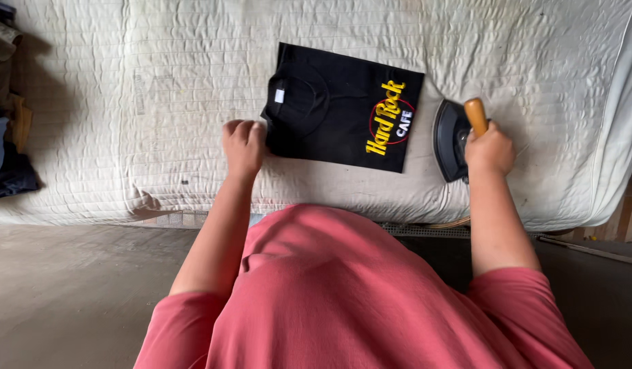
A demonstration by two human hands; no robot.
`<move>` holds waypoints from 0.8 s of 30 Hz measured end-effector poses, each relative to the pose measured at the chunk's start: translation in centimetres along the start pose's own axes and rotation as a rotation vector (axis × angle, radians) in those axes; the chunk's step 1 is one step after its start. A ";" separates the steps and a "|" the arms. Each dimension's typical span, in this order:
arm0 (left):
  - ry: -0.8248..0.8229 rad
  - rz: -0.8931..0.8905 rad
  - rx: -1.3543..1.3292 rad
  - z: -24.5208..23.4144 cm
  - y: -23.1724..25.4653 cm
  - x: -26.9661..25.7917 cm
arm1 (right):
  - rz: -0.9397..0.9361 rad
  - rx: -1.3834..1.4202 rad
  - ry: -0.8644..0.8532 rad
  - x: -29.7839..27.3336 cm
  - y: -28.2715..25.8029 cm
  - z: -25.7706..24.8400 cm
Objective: The person irons a black t-shirt on a mattress using an iron, folds it, and then irons and folds a grey t-shirt. They then pick up a blue t-shirt from a pile and spread it out on the mattress.
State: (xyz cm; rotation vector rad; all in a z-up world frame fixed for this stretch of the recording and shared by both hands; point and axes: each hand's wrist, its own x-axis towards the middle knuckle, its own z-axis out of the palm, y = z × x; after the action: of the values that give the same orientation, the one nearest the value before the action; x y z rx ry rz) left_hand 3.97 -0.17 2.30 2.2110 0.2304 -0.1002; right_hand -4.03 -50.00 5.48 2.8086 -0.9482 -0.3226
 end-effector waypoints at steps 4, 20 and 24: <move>-0.085 -0.072 0.292 3.4 3.3 2.3 | 0.004 0.018 0.315 1.7 0.5 0.4; -0.381 -0.731 -0.648 -5.3 -0.7 4.1 | 0.488 1.685 -1.025 -5.6 -14.0 3.6; -0.377 -0.577 -0.617 -15.1 -1.2 11.6 | 0.045 1.621 -1.041 -4.4 -24.6 -7.8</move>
State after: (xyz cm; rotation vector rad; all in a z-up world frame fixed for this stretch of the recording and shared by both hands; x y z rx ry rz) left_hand 14.90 14.07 8.70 1.4274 0.5926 -0.6630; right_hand 8.77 -27.36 8.27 3.8525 -2.2135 -1.8483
